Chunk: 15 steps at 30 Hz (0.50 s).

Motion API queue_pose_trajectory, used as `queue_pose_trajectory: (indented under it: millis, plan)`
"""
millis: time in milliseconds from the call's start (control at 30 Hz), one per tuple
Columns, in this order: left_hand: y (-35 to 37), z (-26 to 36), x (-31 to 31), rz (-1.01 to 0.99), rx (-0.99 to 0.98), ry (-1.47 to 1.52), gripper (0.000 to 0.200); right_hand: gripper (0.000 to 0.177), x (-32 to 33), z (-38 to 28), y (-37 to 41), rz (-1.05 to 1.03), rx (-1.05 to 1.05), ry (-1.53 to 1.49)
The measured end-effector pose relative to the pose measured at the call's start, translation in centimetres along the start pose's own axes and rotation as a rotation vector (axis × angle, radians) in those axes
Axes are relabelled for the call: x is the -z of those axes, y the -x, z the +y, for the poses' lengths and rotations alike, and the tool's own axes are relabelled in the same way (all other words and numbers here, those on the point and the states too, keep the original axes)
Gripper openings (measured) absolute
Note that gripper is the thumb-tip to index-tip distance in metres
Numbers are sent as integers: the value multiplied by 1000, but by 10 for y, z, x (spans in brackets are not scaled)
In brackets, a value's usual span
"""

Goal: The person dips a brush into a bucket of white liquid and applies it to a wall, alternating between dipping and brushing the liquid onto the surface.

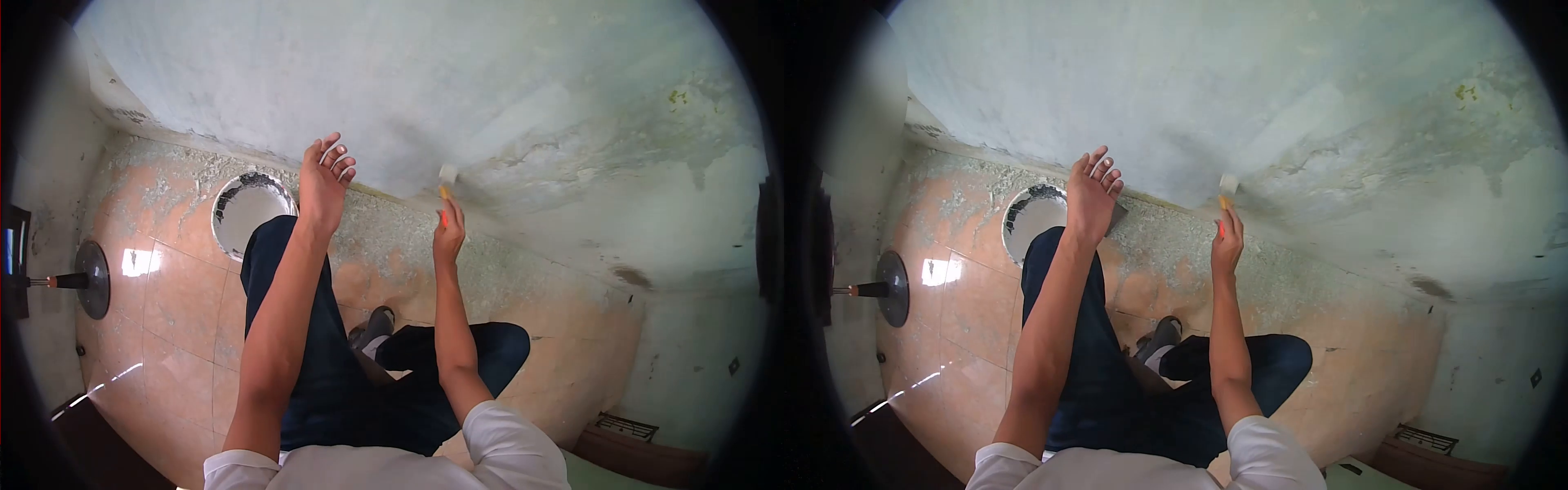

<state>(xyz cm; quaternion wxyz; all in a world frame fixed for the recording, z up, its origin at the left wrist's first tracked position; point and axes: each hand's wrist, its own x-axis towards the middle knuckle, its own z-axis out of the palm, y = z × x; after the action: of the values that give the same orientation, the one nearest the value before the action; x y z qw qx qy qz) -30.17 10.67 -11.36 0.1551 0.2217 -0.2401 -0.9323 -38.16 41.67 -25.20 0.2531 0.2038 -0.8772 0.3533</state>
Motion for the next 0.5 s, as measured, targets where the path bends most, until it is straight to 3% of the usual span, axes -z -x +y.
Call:
queue_pose_trajectory:
  millis: [167,267,333,400,500]
  plan:
    - [-12,-3,3,-29,-9,-10,42,44,1,32,-17,-211,-242,-51]
    - [-18,0,5,15,-10,-20,42,42,57,-14,-69,-85,-120,-3]
    - [-20,-1,8,11,-15,-15,42,40,93,-46,-92,168,136,-30]
    - [-15,0,1,12,-10,-23,42,37,133,-82,-121,388,289,146]
    - [-9,-7,-2,7,13,-52,42,34,161,-124,-151,558,270,212]
